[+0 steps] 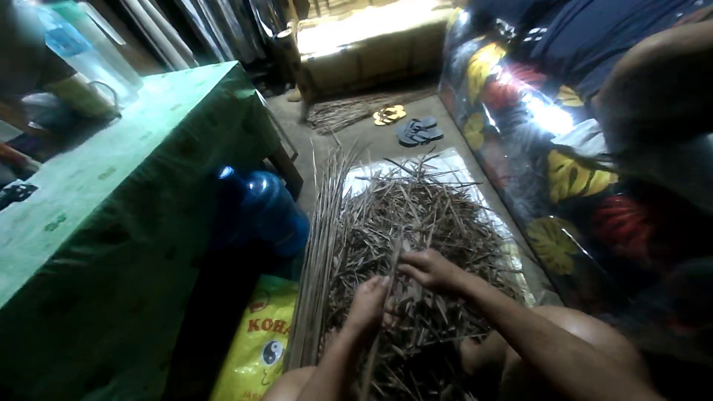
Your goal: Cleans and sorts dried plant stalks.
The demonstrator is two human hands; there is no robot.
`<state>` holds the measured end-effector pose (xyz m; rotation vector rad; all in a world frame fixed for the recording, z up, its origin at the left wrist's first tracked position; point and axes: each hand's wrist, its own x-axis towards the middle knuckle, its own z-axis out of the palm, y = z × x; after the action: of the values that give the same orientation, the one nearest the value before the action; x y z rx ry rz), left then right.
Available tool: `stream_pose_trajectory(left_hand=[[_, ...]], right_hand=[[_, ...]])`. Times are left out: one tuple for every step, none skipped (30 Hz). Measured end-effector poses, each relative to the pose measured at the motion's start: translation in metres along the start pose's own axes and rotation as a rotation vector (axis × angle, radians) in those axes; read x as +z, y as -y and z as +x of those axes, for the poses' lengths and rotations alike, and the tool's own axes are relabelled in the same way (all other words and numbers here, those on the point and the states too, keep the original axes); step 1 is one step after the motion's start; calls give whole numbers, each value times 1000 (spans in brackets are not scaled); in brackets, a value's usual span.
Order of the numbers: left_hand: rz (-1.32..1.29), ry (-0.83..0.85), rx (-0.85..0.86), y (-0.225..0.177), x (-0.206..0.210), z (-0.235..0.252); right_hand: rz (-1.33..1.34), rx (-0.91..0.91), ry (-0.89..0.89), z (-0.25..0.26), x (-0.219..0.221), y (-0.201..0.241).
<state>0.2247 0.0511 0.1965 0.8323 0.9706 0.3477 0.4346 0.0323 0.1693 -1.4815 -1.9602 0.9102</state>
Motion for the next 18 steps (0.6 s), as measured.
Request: stream_pose_trajectory(left_hand=[[7,8,-6,0,1,-2],[5,16,-5,0,1,-4],[3,23,-4,0,2,-5],[2,30,-2,0,2,-6],[-2,37,-1,1,2,-6],[-6,47,-4,1,2,-7],[-8,56,-8,1,1,-8],[-11,60,-12,1,1,-8],[-13,65,-11,0,1,-8],[-14,69,-8,1,0,-7],[-12,74,-2,2,-1,-6],[-8,80,2,3,-3,-4],[-6,87,4,5,-4,-2],[-4,94,-2,5,-4,-2],[-11,108,-9,6,-3,-2],[-16,126,-21,6,-3,-3],[-13,148,-26,7,-4,-4],[-8,174,-30,7,-5,-6]], right_hand=[[-27,43,-37,2,-6,-7],[-48,76,-75,3,-12,-13],[-76,105,-117,4,-18,-17],[-111,140,-162,6,-22,-19],[-127,184,-218,7,-25,-20],[-115,232,-288,8,-27,-20],[-61,286,-362,9,-29,-20],[29,337,-404,11,-34,-21],[145,376,-416,11,-38,-21],[275,396,-394,11,-39,-19],[414,417,-328,11,-38,-13],[524,426,-238,11,-34,-7],[595,419,-163,10,-28,-2],[643,406,-117,10,-22,2],[665,387,-105,10,-19,3],[661,376,-132,11,-19,3],[645,384,-184,13,-23,1],[634,407,-250,14,-28,-3]])
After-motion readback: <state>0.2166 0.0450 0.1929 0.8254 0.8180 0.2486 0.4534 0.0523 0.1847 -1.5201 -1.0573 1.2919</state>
